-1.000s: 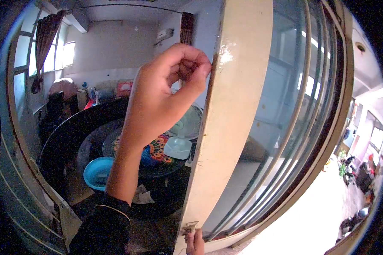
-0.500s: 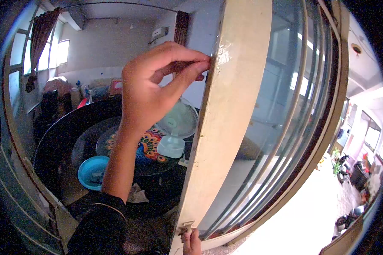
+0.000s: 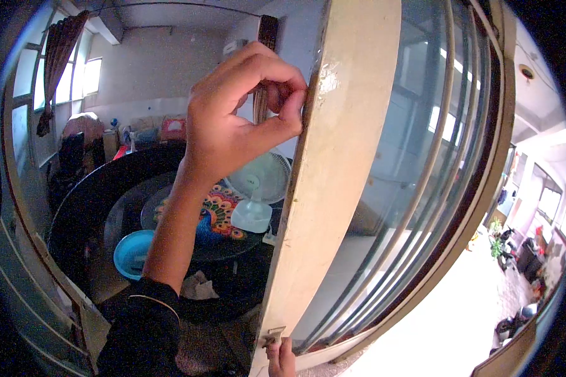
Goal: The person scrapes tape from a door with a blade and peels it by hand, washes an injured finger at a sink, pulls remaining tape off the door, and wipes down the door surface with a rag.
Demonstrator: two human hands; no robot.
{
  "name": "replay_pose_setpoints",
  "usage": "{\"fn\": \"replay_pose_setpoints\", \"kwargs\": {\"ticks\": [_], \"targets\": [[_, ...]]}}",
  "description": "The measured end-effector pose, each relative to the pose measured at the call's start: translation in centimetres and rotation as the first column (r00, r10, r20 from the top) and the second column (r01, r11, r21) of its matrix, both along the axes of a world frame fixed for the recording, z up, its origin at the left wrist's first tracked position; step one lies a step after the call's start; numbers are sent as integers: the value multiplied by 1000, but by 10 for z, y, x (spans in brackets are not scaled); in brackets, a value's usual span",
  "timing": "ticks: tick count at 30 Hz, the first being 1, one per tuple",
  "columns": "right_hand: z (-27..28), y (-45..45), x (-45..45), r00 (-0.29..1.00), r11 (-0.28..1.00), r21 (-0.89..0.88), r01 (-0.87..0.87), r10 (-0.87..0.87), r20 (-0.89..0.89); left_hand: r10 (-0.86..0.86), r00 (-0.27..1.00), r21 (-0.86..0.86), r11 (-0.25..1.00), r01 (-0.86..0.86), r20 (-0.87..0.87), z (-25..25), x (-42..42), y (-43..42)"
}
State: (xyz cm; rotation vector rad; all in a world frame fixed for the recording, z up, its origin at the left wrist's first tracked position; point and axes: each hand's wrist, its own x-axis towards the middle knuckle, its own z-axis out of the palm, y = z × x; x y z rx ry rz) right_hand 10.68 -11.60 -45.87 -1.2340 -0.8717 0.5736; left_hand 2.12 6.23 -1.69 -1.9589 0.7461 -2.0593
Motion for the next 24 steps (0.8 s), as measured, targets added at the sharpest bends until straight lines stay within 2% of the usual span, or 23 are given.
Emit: {"fn": "replay_pose_setpoints", "kwargs": {"ticks": [3, 8, 10, 11, 12, 14, 21, 23, 24], "targets": [[-9, 3, 6, 999, 997, -63, 39, -38, 18, -18, 1000, -7, 1000, 18, -3, 0, 1, 1], [-4, 3, 2, 998, 998, -46, 51, -49, 47, -11, 1000, 2, 1000, 11, 20, 5, -1, 12], [-1, 4, -2, 996, 997, -18, 74, -72, 61, -162, 987, -88, 983, 161, -1, 8, -2, 15], [-1, 4, -4, 990, 995, 10, 102, -102, 94, -181, 983, -96, 979, 182, 19, 10, -2, 12], [0, 4, -6, 983, 991, 39, 129, -133, 126, -182, 983, -95, 979, 183, 19, 11, -3, 10], [7, 2, -6, 985, 994, 47, 102, -107, 132, -22, 1000, 17, 1000, 21, 21, 10, -4, 6], [2, 4, 1, 991, 999, -23, 48, -45, 124, -60, 998, -49, 997, 61, 19, 9, 1, 4], [0, 6, 4, 992, 1000, -12, 29, -27, 125, -93, 996, -144, 985, 91, -8, 10, 3, 3], [2, 7, 4, 992, 1000, -6, 14, -13, 127, -91, 996, -140, 986, 89, -9, 11, 4, 2]]}}
